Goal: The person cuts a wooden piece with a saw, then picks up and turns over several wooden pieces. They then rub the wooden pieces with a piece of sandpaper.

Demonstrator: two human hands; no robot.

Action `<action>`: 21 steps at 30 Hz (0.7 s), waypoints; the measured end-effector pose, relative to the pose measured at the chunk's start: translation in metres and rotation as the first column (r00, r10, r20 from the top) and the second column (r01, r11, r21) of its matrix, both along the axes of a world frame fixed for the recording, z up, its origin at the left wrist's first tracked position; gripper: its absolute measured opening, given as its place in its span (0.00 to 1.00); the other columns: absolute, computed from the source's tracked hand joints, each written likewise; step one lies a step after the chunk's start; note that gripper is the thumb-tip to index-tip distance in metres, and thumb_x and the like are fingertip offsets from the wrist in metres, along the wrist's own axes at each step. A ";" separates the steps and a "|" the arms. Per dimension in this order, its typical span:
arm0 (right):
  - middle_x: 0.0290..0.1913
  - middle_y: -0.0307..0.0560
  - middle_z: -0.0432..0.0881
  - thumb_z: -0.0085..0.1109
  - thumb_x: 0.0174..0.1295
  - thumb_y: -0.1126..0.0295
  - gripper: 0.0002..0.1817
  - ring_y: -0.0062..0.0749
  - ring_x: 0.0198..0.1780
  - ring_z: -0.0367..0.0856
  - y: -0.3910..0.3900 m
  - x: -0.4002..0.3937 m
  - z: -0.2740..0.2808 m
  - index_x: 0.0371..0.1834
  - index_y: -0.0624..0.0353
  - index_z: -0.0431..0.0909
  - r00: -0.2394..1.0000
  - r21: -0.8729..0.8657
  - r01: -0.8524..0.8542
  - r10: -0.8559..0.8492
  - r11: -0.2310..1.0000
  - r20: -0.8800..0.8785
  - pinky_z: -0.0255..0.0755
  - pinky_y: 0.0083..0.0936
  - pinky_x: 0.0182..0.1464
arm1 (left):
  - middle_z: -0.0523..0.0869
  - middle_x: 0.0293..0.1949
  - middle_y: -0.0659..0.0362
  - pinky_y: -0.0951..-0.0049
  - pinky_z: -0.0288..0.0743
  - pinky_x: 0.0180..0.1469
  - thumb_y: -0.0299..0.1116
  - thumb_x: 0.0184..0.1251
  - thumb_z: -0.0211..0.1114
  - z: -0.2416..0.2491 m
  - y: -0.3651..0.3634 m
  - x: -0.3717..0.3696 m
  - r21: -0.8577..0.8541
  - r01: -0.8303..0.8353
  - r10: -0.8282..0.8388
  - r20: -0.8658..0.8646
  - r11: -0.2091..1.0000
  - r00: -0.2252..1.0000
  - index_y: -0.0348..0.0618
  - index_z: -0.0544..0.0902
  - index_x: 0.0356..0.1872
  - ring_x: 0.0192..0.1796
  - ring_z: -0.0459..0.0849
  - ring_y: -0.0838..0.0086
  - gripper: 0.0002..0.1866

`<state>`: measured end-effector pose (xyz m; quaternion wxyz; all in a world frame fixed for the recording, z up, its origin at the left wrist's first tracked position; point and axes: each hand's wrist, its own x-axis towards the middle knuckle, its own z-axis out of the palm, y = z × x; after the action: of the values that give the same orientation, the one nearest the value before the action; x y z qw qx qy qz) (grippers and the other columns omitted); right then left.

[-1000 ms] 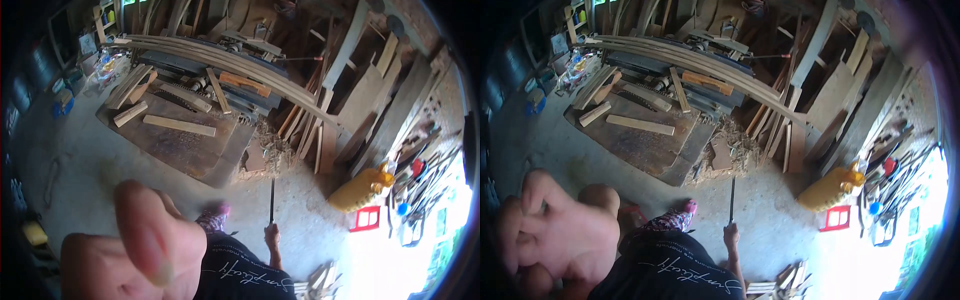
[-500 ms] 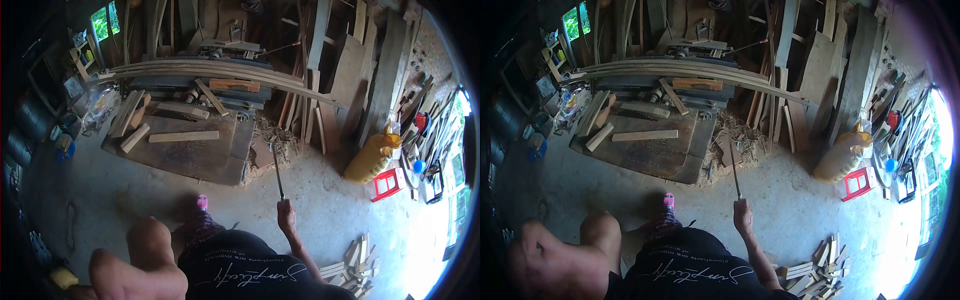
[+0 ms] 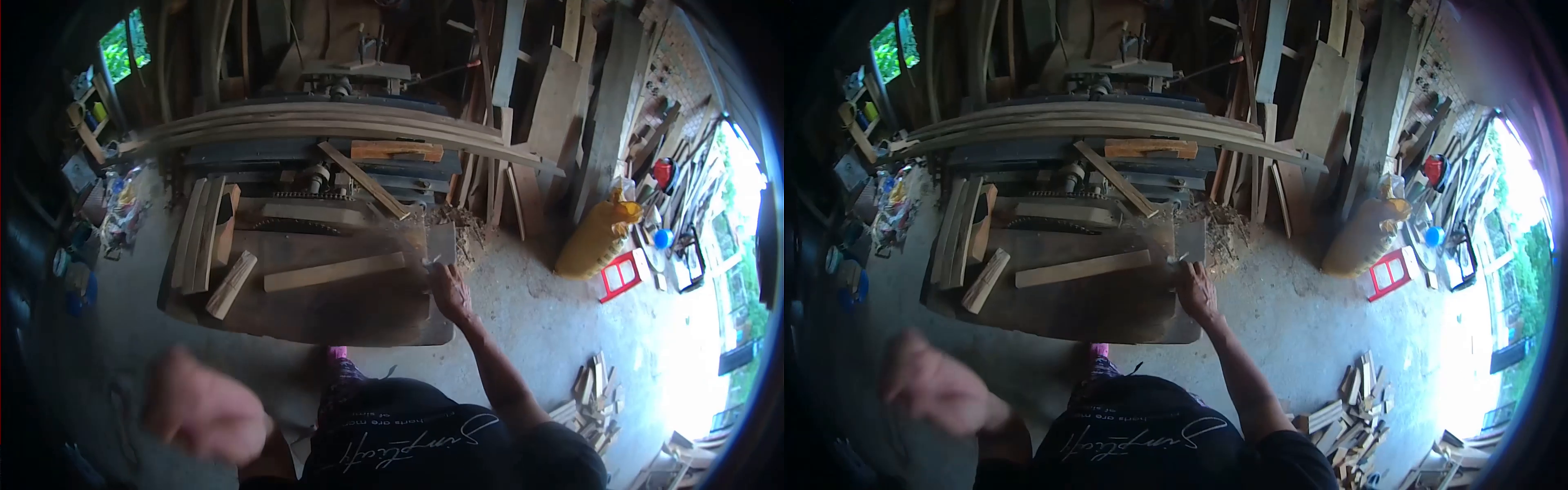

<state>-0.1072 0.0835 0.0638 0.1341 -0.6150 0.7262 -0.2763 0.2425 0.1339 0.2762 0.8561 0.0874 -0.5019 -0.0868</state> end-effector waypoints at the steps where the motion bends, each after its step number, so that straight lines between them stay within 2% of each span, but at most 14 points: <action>1: 0.43 0.57 0.73 0.53 0.61 0.67 0.13 0.55 0.48 0.73 -0.014 0.003 -0.004 0.49 0.54 0.72 0.996 0.001 0.005 -0.005 1.000 -0.090 0.70 0.46 0.46 | 0.73 0.29 0.56 0.71 0.68 0.41 0.37 0.64 0.53 -0.025 -0.027 0.020 0.173 -0.196 0.158 0.213 0.965 0.964 0.39 0.70 0.33 0.35 0.72 0.72 0.10; 3: 0.41 0.55 0.73 0.55 0.57 0.69 0.15 0.55 0.47 0.71 -0.040 0.004 -0.011 0.48 0.53 0.74 0.983 -0.002 -0.006 0.005 1.000 -0.185 0.69 0.45 0.47 | 0.73 0.30 0.58 0.75 0.65 0.39 0.33 0.64 0.57 -0.058 -0.056 0.022 0.575 -0.002 -0.107 0.155 0.818 0.982 0.40 0.72 0.35 0.33 0.69 0.75 0.07; 4: 0.41 0.55 0.73 0.55 0.57 0.69 0.15 0.55 0.47 0.71 -0.050 0.007 -0.009 0.48 0.53 0.74 0.981 0.020 0.000 0.004 1.000 -0.195 0.69 0.45 0.47 | 0.73 0.30 0.60 0.77 0.64 0.36 0.30 0.64 0.57 -0.078 -0.070 0.027 0.666 0.210 -0.328 0.055 0.716 0.943 0.41 0.73 0.38 0.33 0.69 0.77 0.06; 7: 0.43 0.53 0.72 0.56 0.58 0.68 0.17 0.52 0.49 0.69 -0.071 0.020 -0.003 0.52 0.52 0.73 0.955 0.004 0.008 -0.007 1.000 -0.296 0.66 0.41 0.51 | 0.71 0.25 0.65 0.80 0.62 0.32 0.32 0.71 0.53 -0.147 -0.095 0.032 0.913 0.217 -0.512 -0.010 0.346 0.859 0.42 0.74 0.29 0.28 0.68 0.83 0.10; 8: 0.43 0.53 0.72 0.56 0.58 0.68 0.17 0.52 0.49 0.69 -0.070 0.027 0.002 0.52 0.52 0.73 0.956 0.024 0.015 -0.007 1.000 -0.293 0.66 0.41 0.51 | 0.71 0.24 0.66 0.79 0.63 0.32 0.33 0.72 0.52 -0.159 -0.102 0.029 0.965 0.131 -0.561 0.021 0.228 0.827 0.42 0.73 0.28 0.29 0.69 0.83 0.11; 9: 0.44 0.53 0.72 0.56 0.59 0.67 0.18 0.51 0.49 0.69 -0.069 0.036 0.010 0.53 0.52 0.73 0.956 0.025 0.064 -0.054 0.998 -0.288 0.65 0.42 0.52 | 0.73 0.25 0.64 0.75 0.65 0.33 0.32 0.70 0.54 -0.188 -0.113 0.026 0.945 0.040 -0.579 0.165 0.325 0.799 0.42 0.74 0.29 0.29 0.71 0.78 0.09; 10: 0.45 0.53 0.72 0.55 0.59 0.66 0.19 0.51 0.50 0.68 -0.068 0.044 0.017 0.55 0.52 0.73 0.954 0.023 0.110 -0.099 0.994 -0.283 0.64 0.42 0.52 | 0.73 0.25 0.64 0.75 0.65 0.33 0.32 0.70 0.54 -0.201 -0.121 0.024 0.949 0.036 -0.582 0.162 0.312 0.797 0.42 0.74 0.29 0.29 0.71 0.78 0.09; 11: 0.46 0.54 0.72 0.54 0.61 0.65 0.19 0.51 0.51 0.68 -0.065 0.051 0.021 0.56 0.54 0.73 0.948 0.031 0.165 -0.150 0.986 -0.280 0.62 0.44 0.53 | 0.75 0.29 0.62 0.70 0.67 0.37 0.32 0.68 0.57 -0.209 -0.126 0.021 0.881 -0.127 -0.560 0.394 0.455 0.729 0.42 0.76 0.33 0.33 0.74 0.74 0.06; 12: 0.46 0.54 0.72 0.54 0.61 0.65 0.19 0.51 0.51 0.68 -0.060 0.055 0.023 0.56 0.54 0.73 0.952 0.041 0.154 -0.137 0.987 -0.275 0.62 0.44 0.53 | 0.78 0.33 0.59 0.65 0.68 0.42 0.33 0.66 0.59 -0.211 -0.131 0.019 0.762 -0.272 -0.497 0.605 0.588 0.622 0.42 0.77 0.37 0.37 0.76 0.69 0.06; 14: 0.46 0.55 0.72 0.52 0.63 0.63 0.17 0.51 0.52 0.67 -0.048 0.058 0.021 0.53 0.56 0.74 0.950 0.003 0.198 -0.192 0.980 -0.246 0.62 0.44 0.54 | 0.76 0.46 0.56 0.59 0.66 0.50 0.35 0.62 0.64 -0.185 -0.140 0.014 0.443 -0.507 -0.258 0.882 0.739 0.395 0.42 0.74 0.50 0.47 0.76 0.63 0.17; 15: 0.46 0.56 0.72 0.52 0.63 0.65 0.16 0.52 0.51 0.67 -0.042 0.057 0.017 0.51 0.58 0.74 0.961 -0.032 0.164 -0.167 0.986 -0.220 0.62 0.44 0.53 | 0.76 0.46 0.56 0.59 0.66 0.50 0.35 0.62 0.64 -0.185 -0.143 0.012 0.439 -0.541 -0.248 0.887 0.717 0.390 0.42 0.74 0.50 0.47 0.76 0.63 0.17; 17: 0.45 0.56 0.72 0.52 0.63 0.67 0.14 0.52 0.51 0.67 -0.031 0.063 0.007 0.50 0.59 0.75 0.978 -0.068 0.096 -0.107 0.993 -0.179 0.62 0.44 0.53 | 0.75 0.51 0.56 0.52 0.62 0.55 0.40 0.57 0.68 -0.200 -0.147 0.009 0.375 -0.677 -0.313 0.924 0.633 0.220 0.46 0.71 0.55 0.52 0.74 0.57 0.25; 20: 0.42 0.57 0.74 0.54 0.62 0.72 0.09 0.50 0.44 0.73 -0.019 0.069 0.007 0.44 0.61 0.76 0.977 -0.174 0.057 -0.091 0.983 -0.191 0.67 0.41 0.47 | 0.74 0.51 0.57 0.51 0.61 0.54 0.43 0.57 0.67 -0.232 -0.147 0.011 0.438 -0.618 -0.339 0.898 0.653 0.279 0.49 0.72 0.55 0.53 0.74 0.58 0.25; 21: 0.40 0.56 0.75 0.55 0.61 0.73 0.07 0.49 0.39 0.75 -0.016 0.076 0.010 0.41 0.61 0.76 0.996 -0.148 0.033 -0.046 0.988 -0.079 0.69 0.39 0.42 | 0.74 0.50 0.58 0.51 0.61 0.54 0.44 0.57 0.67 -0.231 -0.144 0.011 0.486 -0.611 -0.394 0.872 0.626 0.290 0.52 0.72 0.54 0.53 0.74 0.59 0.25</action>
<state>-0.0315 0.0678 0.0742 0.0528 -0.6197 0.7208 -0.3060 0.2538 -0.0101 0.0454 0.2567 0.5149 -0.8035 -0.1528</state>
